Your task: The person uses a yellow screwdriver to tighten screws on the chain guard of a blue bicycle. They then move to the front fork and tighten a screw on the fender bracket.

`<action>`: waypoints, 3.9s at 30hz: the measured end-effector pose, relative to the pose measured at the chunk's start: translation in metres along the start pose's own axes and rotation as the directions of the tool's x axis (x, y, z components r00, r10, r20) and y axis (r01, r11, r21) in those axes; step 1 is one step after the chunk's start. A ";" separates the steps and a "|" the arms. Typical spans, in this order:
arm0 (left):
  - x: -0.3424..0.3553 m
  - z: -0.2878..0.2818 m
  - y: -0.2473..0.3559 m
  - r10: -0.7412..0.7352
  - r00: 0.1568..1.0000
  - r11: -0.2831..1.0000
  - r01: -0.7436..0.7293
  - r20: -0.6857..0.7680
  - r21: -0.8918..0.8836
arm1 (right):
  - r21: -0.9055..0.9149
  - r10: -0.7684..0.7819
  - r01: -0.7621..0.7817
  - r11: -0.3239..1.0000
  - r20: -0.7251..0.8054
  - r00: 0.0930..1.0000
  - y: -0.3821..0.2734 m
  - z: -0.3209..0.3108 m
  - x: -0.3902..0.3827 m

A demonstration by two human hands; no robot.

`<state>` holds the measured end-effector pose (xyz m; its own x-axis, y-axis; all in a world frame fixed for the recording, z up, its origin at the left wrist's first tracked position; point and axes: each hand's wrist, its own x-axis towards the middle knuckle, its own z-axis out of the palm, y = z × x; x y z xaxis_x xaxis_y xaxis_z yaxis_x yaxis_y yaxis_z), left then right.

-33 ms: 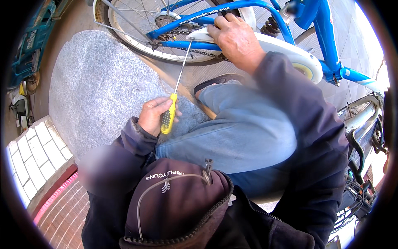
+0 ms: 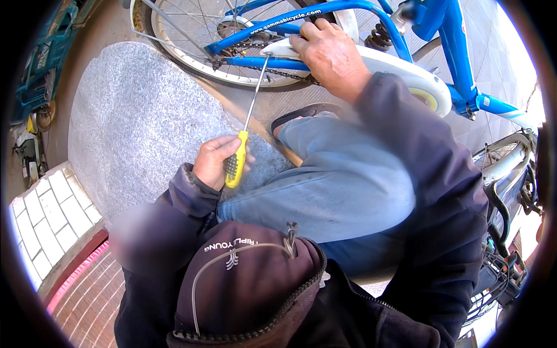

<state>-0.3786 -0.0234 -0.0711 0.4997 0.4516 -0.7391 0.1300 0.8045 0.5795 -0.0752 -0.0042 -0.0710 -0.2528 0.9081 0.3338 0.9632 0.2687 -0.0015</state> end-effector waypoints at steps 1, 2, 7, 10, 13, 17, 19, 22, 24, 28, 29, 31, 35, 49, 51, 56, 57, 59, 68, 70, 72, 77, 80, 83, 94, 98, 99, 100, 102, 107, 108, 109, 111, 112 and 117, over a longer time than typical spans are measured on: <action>-0.001 0.002 0.001 -0.002 1.000 1.000 0.002 -0.007 -0.031 | 0.010 0.002 -0.003 1.000 0.008 1.000 0.000 -0.001 0.000; -0.002 0.005 0.002 -0.005 1.000 0.998 0.004 -0.014 -0.062 | 0.021 0.005 -0.005 1.000 0.016 1.000 0.000 -0.002 0.001; -0.002 0.009 -0.002 0.037 0.998 0.997 -0.040 -0.053 -0.067 | 0.025 0.009 -0.009 1.000 0.008 1.000 -0.001 -0.003 0.000; -0.004 0.010 -0.002 0.091 0.992 0.996 -0.092 -0.089 -0.007 | 0.023 0.011 -0.012 1.000 0.014 1.000 -0.001 -0.003 0.000; -0.003 0.010 -0.002 0.090 0.989 0.996 -0.087 -0.117 0.024 | 0.014 0.014 -0.015 1.000 0.024 1.000 -0.001 -0.002 0.000; -0.001 0.008 -0.002 0.099 0.989 0.993 -0.091 -0.113 0.075 | -0.005 0.025 -0.025 1.000 0.054 0.998 -0.002 -0.003 0.000; -0.001 0.009 -0.001 0.096 0.989 0.993 -0.087 -0.116 0.085 | -0.010 0.026 -0.026 1.000 0.052 0.998 -0.003 -0.002 0.000; -0.001 0.009 0.001 0.083 0.991 0.993 -0.074 -0.105 0.087 | -0.029 0.031 -0.030 0.999 0.040 0.999 -0.003 0.003 -0.002; -0.001 0.009 0.003 0.066 0.994 0.995 -0.059 -0.091 0.084 | -0.032 0.031 -0.030 0.999 0.040 0.999 -0.002 0.004 -0.002; 0.000 0.006 0.002 0.021 0.998 0.999 -0.018 -0.057 0.049 | -0.008 0.015 -0.015 1.000 0.036 0.999 -0.001 0.001 0.000; 0.000 0.007 0.003 0.001 0.998 0.999 0.001 -0.060 0.032 | -0.003 0.011 -0.011 1.000 0.029 1.000 -0.002 0.001 0.000; -0.001 0.010 0.005 -0.013 0.997 1.000 0.015 -0.078 0.022 | -0.029 -0.002 0.003 1.000 0.019 1.000 -0.001 -0.001 0.000; -0.004 0.016 0.007 0.040 0.989 0.998 -0.031 -0.142 0.063 | -0.030 -0.002 0.002 1.000 0.011 1.000 -0.001 -0.002 0.000; 0.000 0.012 0.007 0.125 0.966 0.974 -0.076 -0.227 0.215 | -0.025 0.005 -0.005 1.000 0.028 1.000 -0.001 -0.001 0.000; 0.001 0.012 0.007 0.107 0.973 0.970 -0.057 -0.204 0.238 | -0.033 0.006 -0.006 0.999 0.022 1.000 -0.001 0.000 0.000; 0.000 0.014 0.008 0.045 0.975 0.989 -0.012 -0.219 0.151 | -0.050 0.011 -0.009 0.999 0.036 0.999 -0.002 0.000 0.001; -0.001 0.015 0.008 0.024 0.973 0.993 0.004 -0.229 0.119 | -0.045 0.011 -0.009 0.999 0.041 0.999 -0.002 -0.001 0.001; -0.002 0.019 0.008 0.043 0.963 0.992 -0.009 -0.267 0.127 | -0.034 0.010 -0.008 0.999 0.051 0.999 -0.002 -0.003 0.001; -0.001 0.012 0.003 0.169 0.923 0.964 -0.082 -0.345 0.254 | -0.041 0.014 -0.013 0.999 0.043 0.999 -0.003 -0.002 0.001; 0.001 0.011 0.001 0.183 0.925 0.960 -0.095 -0.334 0.262 | -0.042 0.014 -0.013 0.999 0.036 0.999 -0.003 -0.002 0.001; 0.003 0.010 -0.001 0.223 0.921 0.950 -0.132 -0.318 0.284 | -0.048 0.014 -0.012 0.999 0.031 0.999 -0.002 -0.002 0.001; 0.001 0.010 0.000 0.113 0.958 0.991 -0.088 -0.264 0.103 | -0.040 0.008 -0.007 0.999 0.030 1.000 -0.002 -0.002 0.000; 0.002 0.006 -0.001 0.062 0.978 0.998 -0.063 -0.201 -0.001 | -0.040 0.004 -0.003 0.999 0.030 1.000 -0.002 -0.001 0.000; -0.002 0.012 0.003 0.029 0.978 0.999 -0.036 -0.206 -0.034 | -0.053 0.006 -0.004 0.999 0.028 1.000 -0.002 0.001 0.000; -0.003 0.018 0.005 0.115 0.961 0.989 -0.087 -0.253 0.120 | -0.032 0.006 -0.006 0.999 0.018 1.000 -0.001 -0.001 0.001; -0.002 0.017 0.008 0.095 0.965 0.992 -0.072 -0.243 0.105 | -0.039 0.011 -0.011 0.999 0.009 1.000 -0.002 0.003 -0.001; -0.003 0.018 0.009 0.086 0.967 0.992 -0.061 -0.242 0.108 | -0.036 0.012 -0.011 0.999 0.020 1.000 -0.002 0.002 0.000; -0.002 0.017 0.009 0.079 0.970 0.993 -0.057 -0.228 0.102 | -0.032 0.012 -0.011 0.999 0.029 0.999 -0.002 -0.001 0.000; -0.001 0.013 0.007 0.064 0.977 0.995 -0.047 -0.202 0.089 | -0.033 0.013 -0.012 0.999 0.034 0.999 -0.002 -0.001 0.001; 0.001 0.014 0.005 0.046 0.985 0.997 -0.035 -0.167 0.072 | -0.046 0.018 -0.016 0.999 0.036 0.999 -0.002 0.002 -0.001; 0.001 0.015 0.004 0.040 0.985 0.998 -0.030 -0.167 0.061 | -0.047 0.015 -0.014 0.999 0.028 1.000 -0.002 0.002 -0.001; 0.000 0.016 0.004 0.050 0.981 0.997 -0.038 -0.185 0.072 | -0.046 0.011 -0.010 0.999 0.018 1.000 -0.002 0.001 0.000; -0.001 0.020 0.002 0.071 0.973 0.994 -0.052 -0.220 0.094 | -0.037 0.004 -0.003 0.999 0.008 1.000 -0.002 0.000 0.000; -0.002 0.021 0.003 0.086 0.969 0.992 -0.062 -0.230 0.111 | -0.029 0.000 0.000 1.000 0.005 1.000 -0.001 -0.001 0.000; -0.004 0.027 0.010 0.116 0.949 0.988 -0.080 -0.292 0.132 | -0.007 -0.009 0.009 1.000 -0.020 1.000 0.000 -0.001 0.001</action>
<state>-0.3569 -0.0276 -0.0529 0.2393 0.6349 -0.7346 0.2012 0.7077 0.6773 -0.0752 -0.0039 -0.0698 -0.2593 0.8991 0.3526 0.9616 0.2743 0.0077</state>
